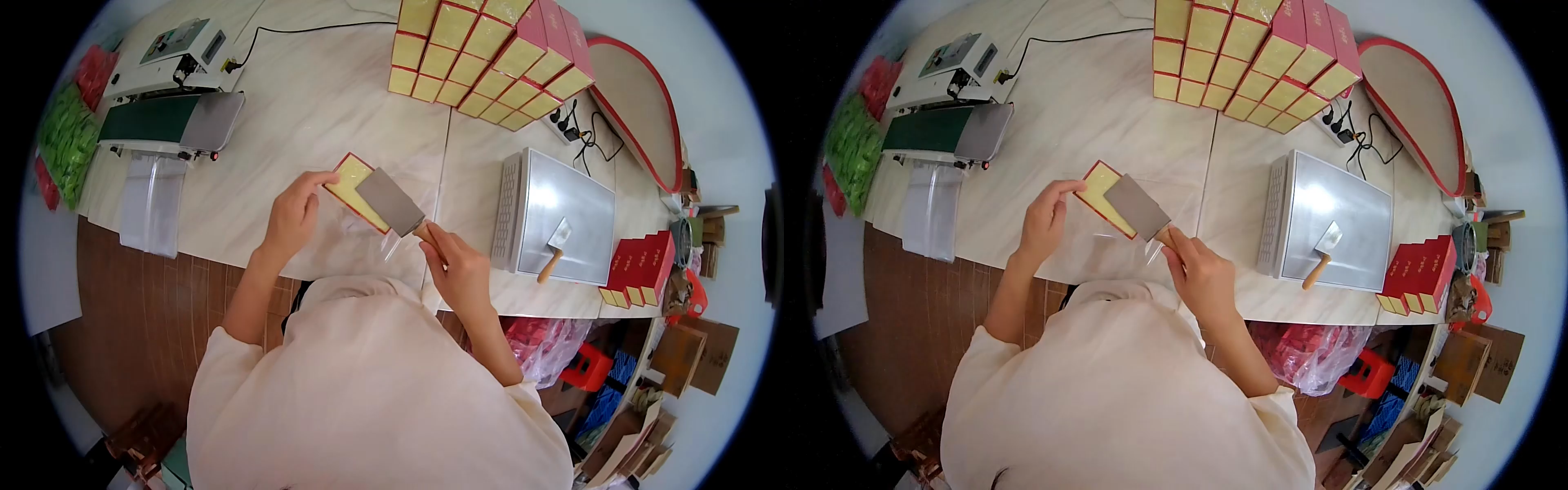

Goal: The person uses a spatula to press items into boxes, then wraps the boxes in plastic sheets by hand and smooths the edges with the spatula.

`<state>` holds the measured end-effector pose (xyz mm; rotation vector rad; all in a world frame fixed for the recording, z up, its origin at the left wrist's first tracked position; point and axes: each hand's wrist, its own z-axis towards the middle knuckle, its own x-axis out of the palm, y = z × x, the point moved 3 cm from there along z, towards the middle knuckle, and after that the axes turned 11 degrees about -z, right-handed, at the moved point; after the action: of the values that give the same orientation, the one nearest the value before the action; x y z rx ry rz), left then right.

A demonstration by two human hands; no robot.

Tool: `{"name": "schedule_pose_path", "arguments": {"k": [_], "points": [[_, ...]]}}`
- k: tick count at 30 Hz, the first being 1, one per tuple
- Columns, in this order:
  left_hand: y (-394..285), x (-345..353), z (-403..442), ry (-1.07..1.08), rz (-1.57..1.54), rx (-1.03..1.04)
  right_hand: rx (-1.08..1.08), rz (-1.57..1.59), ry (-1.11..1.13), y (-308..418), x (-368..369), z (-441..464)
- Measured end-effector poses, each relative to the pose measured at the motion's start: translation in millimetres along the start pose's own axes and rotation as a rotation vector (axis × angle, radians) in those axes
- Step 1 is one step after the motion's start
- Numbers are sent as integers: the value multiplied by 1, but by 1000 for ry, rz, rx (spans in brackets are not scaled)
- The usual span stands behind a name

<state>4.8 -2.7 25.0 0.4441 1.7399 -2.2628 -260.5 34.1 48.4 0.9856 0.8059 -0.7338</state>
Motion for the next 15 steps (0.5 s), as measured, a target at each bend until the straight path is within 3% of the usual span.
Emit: {"name": "schedule_pose_path", "arguments": {"k": [3, 9, 11, 15], "points": [[10, -9, 5, 20, 4, -30, -37, -22, 14, 10, 2, 3], [-5, 2, 15, 296, -15, -37, -66, -46, 65, 14, 6, 8], [-3, 8, 22, 429, -15, 17, -75, -18, 75, 14, 6, 10], [1, 16, 37, 493, -66, 84, -70, 14, 95, 9, 6, 14]]}}
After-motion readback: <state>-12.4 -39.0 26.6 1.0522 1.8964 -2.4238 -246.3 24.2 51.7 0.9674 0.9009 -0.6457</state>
